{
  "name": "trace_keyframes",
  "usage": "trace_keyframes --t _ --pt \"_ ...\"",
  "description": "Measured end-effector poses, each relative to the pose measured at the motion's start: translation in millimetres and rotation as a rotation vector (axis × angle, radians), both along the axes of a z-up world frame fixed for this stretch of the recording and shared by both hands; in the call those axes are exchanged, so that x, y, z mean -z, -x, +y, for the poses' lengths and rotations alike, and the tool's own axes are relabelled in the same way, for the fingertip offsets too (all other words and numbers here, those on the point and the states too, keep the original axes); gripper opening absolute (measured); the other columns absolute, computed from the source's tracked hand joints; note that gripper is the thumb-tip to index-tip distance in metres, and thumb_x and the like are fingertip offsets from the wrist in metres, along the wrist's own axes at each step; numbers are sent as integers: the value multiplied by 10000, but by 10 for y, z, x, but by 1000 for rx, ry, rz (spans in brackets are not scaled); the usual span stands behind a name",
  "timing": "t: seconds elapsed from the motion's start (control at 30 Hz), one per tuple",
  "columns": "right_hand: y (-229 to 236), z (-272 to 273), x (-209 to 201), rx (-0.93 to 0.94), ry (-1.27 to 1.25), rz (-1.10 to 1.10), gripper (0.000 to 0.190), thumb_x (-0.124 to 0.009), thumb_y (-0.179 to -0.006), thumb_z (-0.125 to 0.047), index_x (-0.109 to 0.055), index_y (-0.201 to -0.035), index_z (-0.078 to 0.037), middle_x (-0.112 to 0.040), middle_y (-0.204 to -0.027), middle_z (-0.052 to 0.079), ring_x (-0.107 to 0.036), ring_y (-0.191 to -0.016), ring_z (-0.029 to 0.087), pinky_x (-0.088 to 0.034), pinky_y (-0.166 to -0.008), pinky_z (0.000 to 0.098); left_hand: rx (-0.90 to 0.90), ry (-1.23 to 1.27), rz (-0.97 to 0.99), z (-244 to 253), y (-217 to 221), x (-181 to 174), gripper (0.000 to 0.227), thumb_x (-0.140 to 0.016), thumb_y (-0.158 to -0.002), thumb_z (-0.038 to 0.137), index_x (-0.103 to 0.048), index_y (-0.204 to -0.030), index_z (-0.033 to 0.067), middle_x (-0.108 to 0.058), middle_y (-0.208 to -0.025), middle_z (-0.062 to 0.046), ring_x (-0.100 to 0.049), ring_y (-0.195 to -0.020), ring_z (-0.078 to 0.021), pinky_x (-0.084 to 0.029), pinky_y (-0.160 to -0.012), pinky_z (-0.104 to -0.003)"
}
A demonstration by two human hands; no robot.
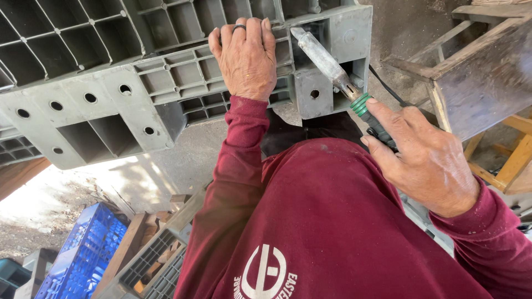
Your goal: The person uses a chisel to scrape and pry off plastic ridges from the underside of a large grey plastic crate. They then switch to an angle grinder to smooth the surface of the crate, removing remaining plastic material.
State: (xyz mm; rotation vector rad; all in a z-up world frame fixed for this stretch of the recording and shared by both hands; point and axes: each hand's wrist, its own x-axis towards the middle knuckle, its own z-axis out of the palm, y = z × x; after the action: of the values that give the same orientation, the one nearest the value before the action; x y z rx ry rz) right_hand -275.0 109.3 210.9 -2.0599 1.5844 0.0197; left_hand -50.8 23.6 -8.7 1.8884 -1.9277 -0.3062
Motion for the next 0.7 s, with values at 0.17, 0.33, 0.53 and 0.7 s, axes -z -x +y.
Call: trace_keyframes --t 0.17,0.33,0.53,0.7 --pt "11 -6 18 36 -29 -15 591 -816 -868 -178 -601 -1393 -13 -515 -783 96 -466 -510 189 -419 -431 360 -2 -2 2 -3 -3 1 265 -547 -1077 299 -633 -929 96 -661 -940 -37 -582 -973 -270 -346 -1094 -495" --pt "18 -5 20 37 -18 -32 593 -806 -879 -168 -585 -1406 -15 -546 -820 106 -501 -540 192 -435 -450 358 -6 29 -8 -3 2 -2 263 -545 -1077 300 -637 -941 95 -664 -961 -40 -580 -987 -266 -345 -1098 -493" --pt "52 55 7 52 3 -115 579 -775 -908 -139 -551 -1418 17 -579 -915 145 -582 -686 254 -479 -568 389 8 23 3 -4 -16 -13 269 -553 -1080 300 -643 -943 87 -658 -951 -46 -574 -973 -270 -350 -1084 -485" --pt "124 147 -15 105 -39 -91 525 -770 -903 -131 -569 -1365 13 -544 -849 142 -573 -676 294 -476 -596 420 10 9 7 7 -27 -17 261 -555 -1076 295 -648 -949 87 -657 -941 -46 -575 -963 -269 -356 -1079 -477"
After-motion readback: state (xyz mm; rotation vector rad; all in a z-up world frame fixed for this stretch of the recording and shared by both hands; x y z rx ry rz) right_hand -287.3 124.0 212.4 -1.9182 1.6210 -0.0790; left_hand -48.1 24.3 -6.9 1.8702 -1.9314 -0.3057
